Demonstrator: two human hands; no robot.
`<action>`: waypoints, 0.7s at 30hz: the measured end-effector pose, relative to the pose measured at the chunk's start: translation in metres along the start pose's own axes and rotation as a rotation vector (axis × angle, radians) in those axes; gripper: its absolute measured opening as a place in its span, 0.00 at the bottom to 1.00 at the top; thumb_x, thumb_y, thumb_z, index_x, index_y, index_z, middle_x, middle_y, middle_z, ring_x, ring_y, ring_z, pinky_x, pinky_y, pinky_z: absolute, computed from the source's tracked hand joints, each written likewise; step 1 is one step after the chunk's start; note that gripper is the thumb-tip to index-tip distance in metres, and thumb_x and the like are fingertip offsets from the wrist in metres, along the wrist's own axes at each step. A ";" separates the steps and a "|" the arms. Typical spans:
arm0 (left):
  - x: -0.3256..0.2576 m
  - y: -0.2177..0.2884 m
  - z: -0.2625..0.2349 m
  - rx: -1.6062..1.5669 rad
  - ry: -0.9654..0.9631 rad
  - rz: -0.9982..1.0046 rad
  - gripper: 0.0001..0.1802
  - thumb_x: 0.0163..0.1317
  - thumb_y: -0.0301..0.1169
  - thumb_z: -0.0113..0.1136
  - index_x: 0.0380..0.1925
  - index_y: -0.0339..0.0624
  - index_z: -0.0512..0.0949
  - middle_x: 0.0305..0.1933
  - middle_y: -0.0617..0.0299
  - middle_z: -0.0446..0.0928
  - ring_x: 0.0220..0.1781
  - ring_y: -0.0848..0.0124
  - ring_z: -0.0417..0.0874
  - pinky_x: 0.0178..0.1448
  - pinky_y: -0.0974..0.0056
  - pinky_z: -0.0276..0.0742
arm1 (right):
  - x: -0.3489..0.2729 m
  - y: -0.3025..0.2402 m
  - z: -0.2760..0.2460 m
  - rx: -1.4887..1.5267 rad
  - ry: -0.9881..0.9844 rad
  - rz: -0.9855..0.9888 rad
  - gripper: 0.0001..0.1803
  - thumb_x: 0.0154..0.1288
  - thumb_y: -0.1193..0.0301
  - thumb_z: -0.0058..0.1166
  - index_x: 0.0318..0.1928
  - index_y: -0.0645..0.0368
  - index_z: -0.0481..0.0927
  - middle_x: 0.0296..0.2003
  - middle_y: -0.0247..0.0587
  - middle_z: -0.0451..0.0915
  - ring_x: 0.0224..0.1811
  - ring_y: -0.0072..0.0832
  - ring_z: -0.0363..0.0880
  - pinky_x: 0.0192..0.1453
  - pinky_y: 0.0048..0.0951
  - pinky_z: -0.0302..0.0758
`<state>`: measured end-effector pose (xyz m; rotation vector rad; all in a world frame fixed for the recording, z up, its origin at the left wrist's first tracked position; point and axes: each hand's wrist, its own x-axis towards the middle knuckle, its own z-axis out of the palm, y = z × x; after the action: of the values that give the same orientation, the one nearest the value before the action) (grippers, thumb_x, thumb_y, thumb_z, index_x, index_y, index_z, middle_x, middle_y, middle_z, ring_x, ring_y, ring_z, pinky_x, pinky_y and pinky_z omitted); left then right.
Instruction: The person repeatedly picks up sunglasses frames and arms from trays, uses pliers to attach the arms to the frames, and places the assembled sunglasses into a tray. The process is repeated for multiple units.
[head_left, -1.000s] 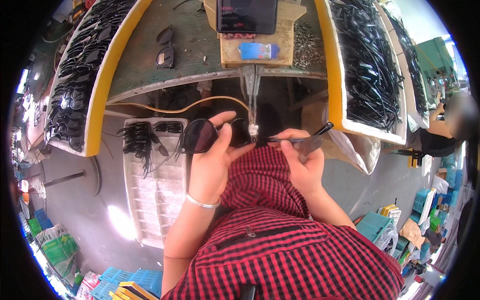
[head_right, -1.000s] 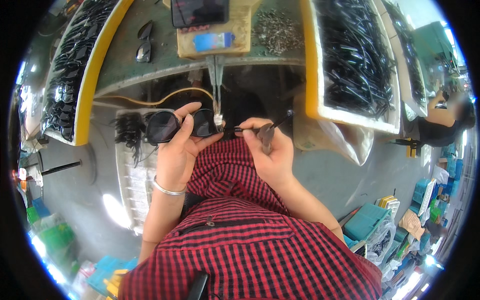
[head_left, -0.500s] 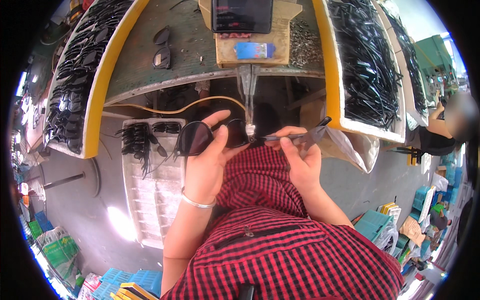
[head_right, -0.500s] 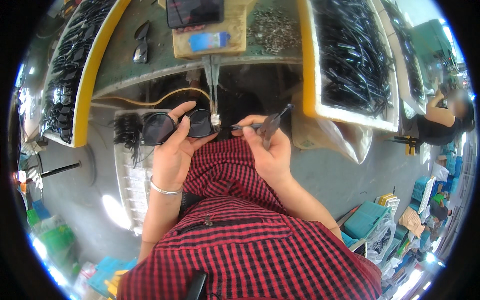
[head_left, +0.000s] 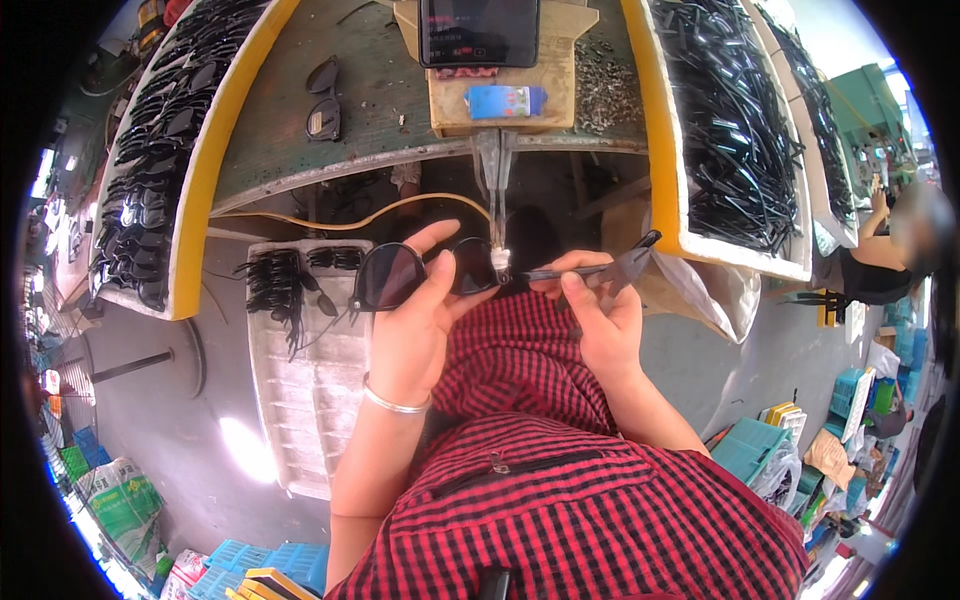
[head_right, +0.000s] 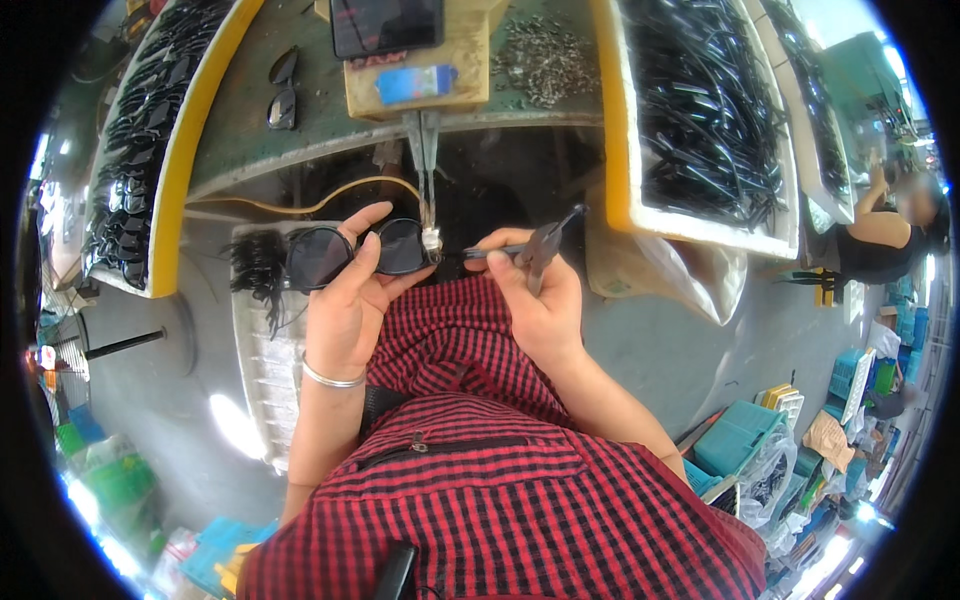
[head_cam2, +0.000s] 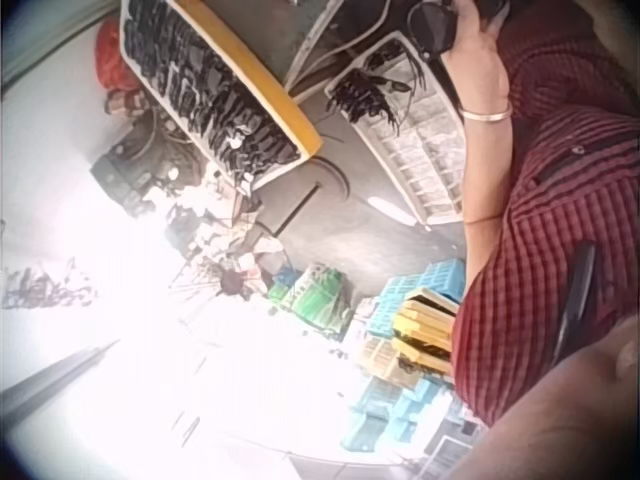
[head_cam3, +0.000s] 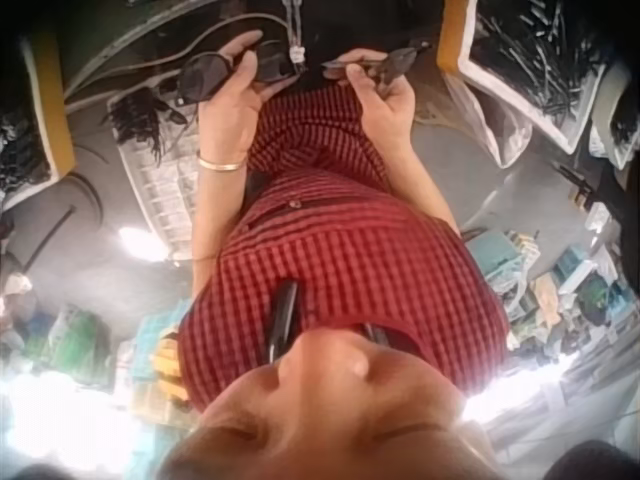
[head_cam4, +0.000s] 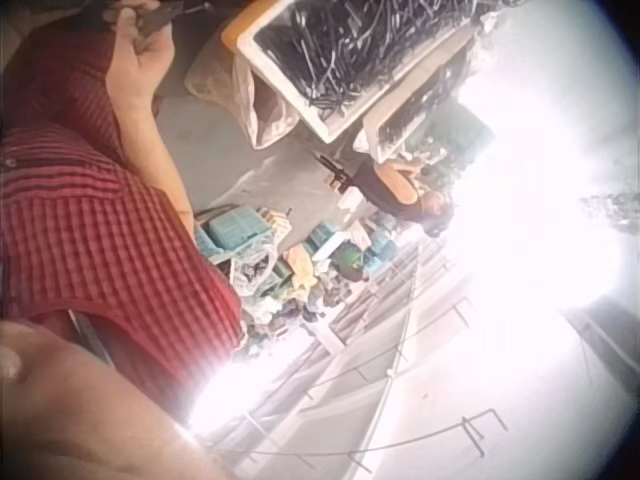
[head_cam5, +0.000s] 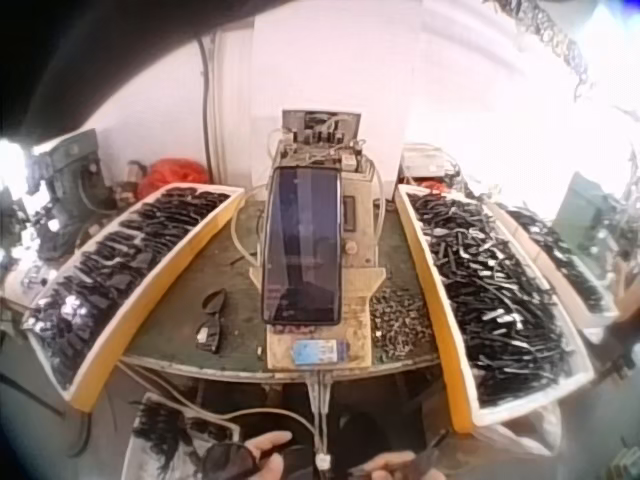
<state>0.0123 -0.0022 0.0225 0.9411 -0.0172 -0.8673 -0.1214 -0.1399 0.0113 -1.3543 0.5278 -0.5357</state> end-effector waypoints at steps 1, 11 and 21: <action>0.000 0.000 0.000 -0.002 0.004 -0.001 0.19 0.70 0.30 0.50 0.59 0.36 0.68 0.51 0.50 0.77 0.53 0.61 0.82 0.59 0.49 0.79 | 0.000 0.000 0.000 0.000 0.000 0.002 0.09 0.71 0.75 0.51 0.48 0.66 0.76 0.41 0.40 0.81 0.43 0.25 0.82 0.48 0.23 0.75; 0.001 0.000 -0.001 -0.027 0.000 -0.014 0.19 0.70 0.30 0.51 0.59 0.34 0.68 0.51 0.49 0.77 0.53 0.60 0.82 0.58 0.49 0.80 | 0.000 0.001 -0.001 0.037 -0.004 0.007 0.09 0.70 0.75 0.51 0.48 0.66 0.76 0.41 0.40 0.81 0.44 0.26 0.82 0.48 0.23 0.74; 0.003 -0.002 -0.003 -0.011 -0.006 -0.037 0.19 0.71 0.31 0.49 0.58 0.32 0.68 0.51 0.48 0.77 0.53 0.57 0.82 0.58 0.49 0.80 | 0.000 0.001 -0.005 0.045 0.001 0.064 0.09 0.71 0.75 0.51 0.48 0.65 0.76 0.40 0.40 0.82 0.43 0.24 0.82 0.48 0.22 0.74</action>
<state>0.0137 -0.0029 0.0183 0.9310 -0.0004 -0.9036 -0.1242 -0.1437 0.0098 -1.2899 0.5552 -0.4930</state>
